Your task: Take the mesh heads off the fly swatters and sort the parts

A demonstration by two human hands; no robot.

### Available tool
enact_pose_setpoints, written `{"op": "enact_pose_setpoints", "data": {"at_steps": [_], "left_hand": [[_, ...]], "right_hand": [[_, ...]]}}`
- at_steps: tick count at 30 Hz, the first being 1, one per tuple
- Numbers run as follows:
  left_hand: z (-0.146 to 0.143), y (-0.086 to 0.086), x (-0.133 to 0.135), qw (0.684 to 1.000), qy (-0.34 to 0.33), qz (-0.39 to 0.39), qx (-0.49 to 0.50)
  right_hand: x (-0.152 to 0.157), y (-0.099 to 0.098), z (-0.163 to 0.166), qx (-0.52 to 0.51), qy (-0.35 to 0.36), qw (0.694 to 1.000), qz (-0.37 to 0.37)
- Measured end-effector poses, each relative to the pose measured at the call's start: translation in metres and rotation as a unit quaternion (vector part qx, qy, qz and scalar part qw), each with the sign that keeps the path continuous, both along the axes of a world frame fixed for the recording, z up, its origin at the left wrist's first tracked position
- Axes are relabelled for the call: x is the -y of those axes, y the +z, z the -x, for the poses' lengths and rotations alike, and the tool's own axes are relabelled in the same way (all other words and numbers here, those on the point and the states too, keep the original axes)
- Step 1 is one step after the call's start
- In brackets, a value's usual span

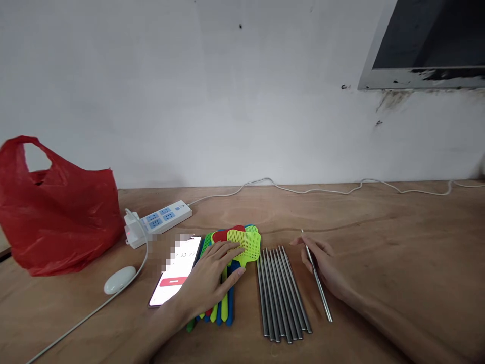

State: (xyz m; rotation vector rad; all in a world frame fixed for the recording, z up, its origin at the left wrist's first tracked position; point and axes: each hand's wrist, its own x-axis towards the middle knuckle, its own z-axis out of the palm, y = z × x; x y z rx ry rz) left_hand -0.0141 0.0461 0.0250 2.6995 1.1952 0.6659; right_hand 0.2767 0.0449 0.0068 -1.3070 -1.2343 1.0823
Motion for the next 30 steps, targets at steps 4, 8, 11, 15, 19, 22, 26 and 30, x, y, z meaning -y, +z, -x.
{"op": "enact_pose_setpoints", "data": {"at_steps": [4,8,11,15,19,22,26,30], "left_hand": [[0.0,-0.002,0.001,1.0,0.008,0.007,-0.015],[0.001,-0.003,0.002,1.0,0.01,0.008,-0.017],[0.001,-0.003,0.004,1.0,0.011,0.007,-0.012],[0.001,-0.004,0.004,1.0,0.012,-0.002,0.005],[0.001,-0.002,0.004,1.0,0.003,-0.009,0.025],[-0.002,0.006,0.009,0.997,-0.076,0.007,0.01],[-0.011,0.016,0.021,0.973,-0.224,0.041,-0.035],[-0.018,0.016,0.029,0.967,-0.247,0.048,-0.048]], "right_hand": [[-0.005,-0.006,-0.003,0.073,0.009,0.997,-0.025],[-0.007,-0.016,-0.006,0.168,0.001,0.983,-0.073],[-0.007,-0.023,-0.008,0.244,-0.007,0.964,-0.109],[-0.005,-0.028,-0.011,0.324,-0.014,0.936,-0.138],[-0.003,-0.026,-0.01,0.358,-0.005,0.92,-0.158],[-0.004,-0.025,-0.008,0.36,-0.012,0.917,-0.175],[-0.008,-0.028,-0.009,0.351,-0.039,0.916,-0.19],[-0.011,-0.028,-0.013,0.317,-0.055,0.922,-0.213]]}}
